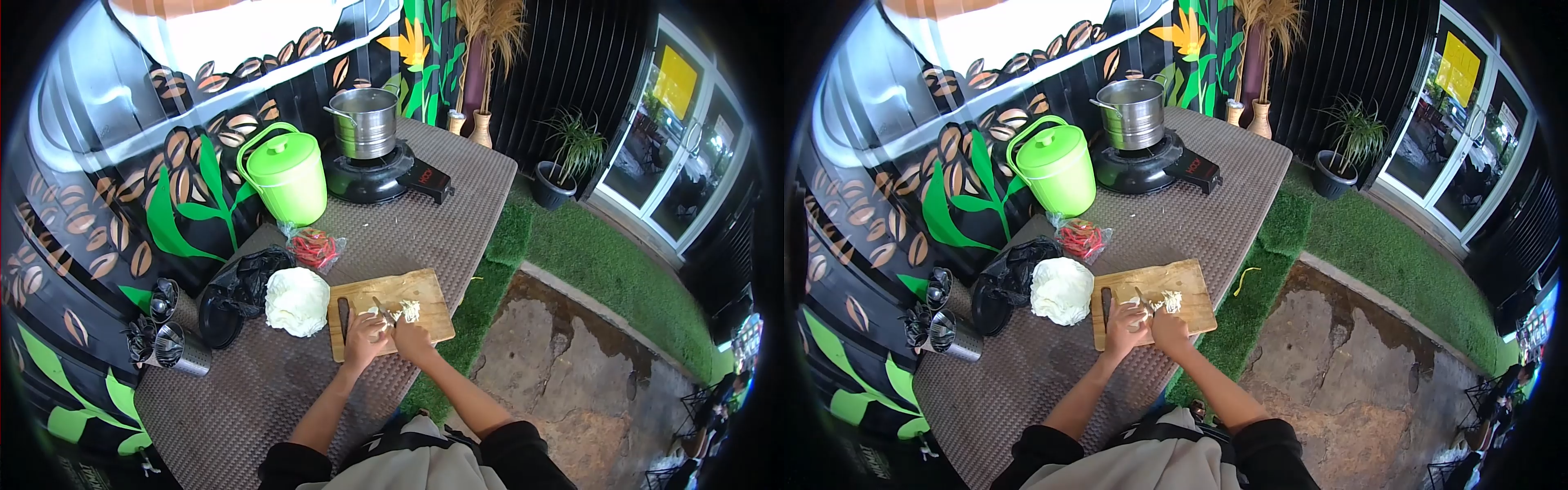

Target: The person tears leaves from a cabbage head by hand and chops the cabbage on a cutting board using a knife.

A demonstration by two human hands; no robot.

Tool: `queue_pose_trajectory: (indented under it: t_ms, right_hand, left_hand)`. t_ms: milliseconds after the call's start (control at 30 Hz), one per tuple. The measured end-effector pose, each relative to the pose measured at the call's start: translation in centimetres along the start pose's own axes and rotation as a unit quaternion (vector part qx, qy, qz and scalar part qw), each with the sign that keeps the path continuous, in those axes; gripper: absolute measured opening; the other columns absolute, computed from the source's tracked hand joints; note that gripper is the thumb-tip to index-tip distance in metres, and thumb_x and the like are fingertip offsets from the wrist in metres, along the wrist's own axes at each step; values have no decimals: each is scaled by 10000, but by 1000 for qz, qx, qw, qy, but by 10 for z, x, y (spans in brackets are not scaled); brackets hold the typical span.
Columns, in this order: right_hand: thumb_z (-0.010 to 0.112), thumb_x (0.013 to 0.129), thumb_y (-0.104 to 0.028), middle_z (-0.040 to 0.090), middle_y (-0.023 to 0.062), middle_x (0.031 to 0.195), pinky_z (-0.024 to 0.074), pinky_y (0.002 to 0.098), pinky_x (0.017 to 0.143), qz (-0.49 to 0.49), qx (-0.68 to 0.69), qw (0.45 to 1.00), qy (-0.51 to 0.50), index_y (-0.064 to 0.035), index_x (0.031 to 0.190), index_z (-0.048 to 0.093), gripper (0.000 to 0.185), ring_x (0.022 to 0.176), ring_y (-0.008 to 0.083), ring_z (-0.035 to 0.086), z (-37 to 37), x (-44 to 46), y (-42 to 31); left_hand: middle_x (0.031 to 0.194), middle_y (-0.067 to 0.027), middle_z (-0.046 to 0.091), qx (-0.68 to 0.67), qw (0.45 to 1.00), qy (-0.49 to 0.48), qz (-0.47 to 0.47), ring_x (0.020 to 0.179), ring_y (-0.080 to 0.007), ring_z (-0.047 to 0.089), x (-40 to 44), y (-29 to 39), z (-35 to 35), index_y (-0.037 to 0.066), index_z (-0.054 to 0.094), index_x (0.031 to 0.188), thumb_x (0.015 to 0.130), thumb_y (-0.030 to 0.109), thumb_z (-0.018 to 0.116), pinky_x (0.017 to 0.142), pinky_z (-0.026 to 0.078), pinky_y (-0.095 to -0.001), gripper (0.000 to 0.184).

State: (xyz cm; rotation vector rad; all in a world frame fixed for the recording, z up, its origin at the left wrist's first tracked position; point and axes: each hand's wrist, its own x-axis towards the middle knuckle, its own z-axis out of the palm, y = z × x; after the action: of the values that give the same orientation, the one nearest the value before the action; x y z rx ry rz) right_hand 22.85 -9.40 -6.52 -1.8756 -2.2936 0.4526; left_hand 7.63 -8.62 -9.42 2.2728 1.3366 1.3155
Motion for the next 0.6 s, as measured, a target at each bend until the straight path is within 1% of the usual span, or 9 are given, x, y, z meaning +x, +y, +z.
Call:
queue_pose_trajectory:
  t_ms: [67,100,167,267,300,433,500,533,600]
  right_hand:
    - [501,900,-225,655,208,794,543,456,670,-9,-11,999,-45,21,1037,489,282,746,377,665,-15,-2,0]
    - [501,900,-225,655,208,794,543,456,670,-9,-13,999,-45,21,1037,489,282,746,377,665,-15,-6,-2]
    - [516,877,-192,657,206,790,549,451,647,41,19,999,-13,23,1032,495,266,730,372,671,-10,-18,-11]
    - [524,859,-176,656,216,783,556,437,607,53,7,998,17,23,1031,492,265,707,357,678,13,-28,-17]
    - [504,881,-179,665,190,765,557,416,624,78,3,997,19,4,985,477,212,724,331,686,8,-33,-25]
    - [501,886,-183,668,190,779,558,408,616,84,-22,996,20,7,975,481,211,719,333,686,9,-26,-29]
    - [531,852,-159,655,221,806,549,456,656,46,19,999,6,15,997,472,235,755,358,676,6,-10,-16]
    - [531,852,-159,655,221,806,549,456,656,46,20,999,7,15,997,472,235,755,358,676,-3,-7,-15]
    - [522,865,-166,652,217,816,539,468,692,36,29,998,-38,29,1018,466,254,788,376,668,-17,-3,-12]
  left_hand:
    - [913,-45,680,-19,1000,6,-2,1000,-233,589,-2,-2,2,70,708,836,685,77,714,1083,271,-536,152]
    - [907,-48,681,-39,999,12,-5,1016,-237,590,0,-1,3,68,704,834,685,62,711,1090,265,-537,149]
    - [909,-49,680,-25,1000,9,-10,1017,-240,591,0,1,2,65,705,840,690,59,708,1089,270,-535,150]
    - [923,-56,681,-10,1000,-3,-19,1015,-243,591,2,4,-3,61,710,846,705,72,701,1087,280,-519,141]
    - [936,-63,684,-12,1000,-11,-24,1013,-244,589,2,4,-3,60,713,846,716,88,697,1086,286,-503,134]
    - [924,-66,688,-21,999,-10,-24,1017,-243,587,1,3,-4,51,713,847,718,91,694,1079,298,-504,136]
    - [922,-57,682,-44,999,-5,-30,989,-245,611,1,0,-3,49,708,865,707,61,712,1060,328,-502,158]
    - [922,-57,682,-44,999,-5,-30,989,-245,611,0,-1,-2,49,708,865,707,61,712,1060,328,-502,158]
    - [927,-64,687,-76,996,-2,-44,974,-246,621,1,1,-3,44,707,868,703,58,716,1054,344,-479,166]
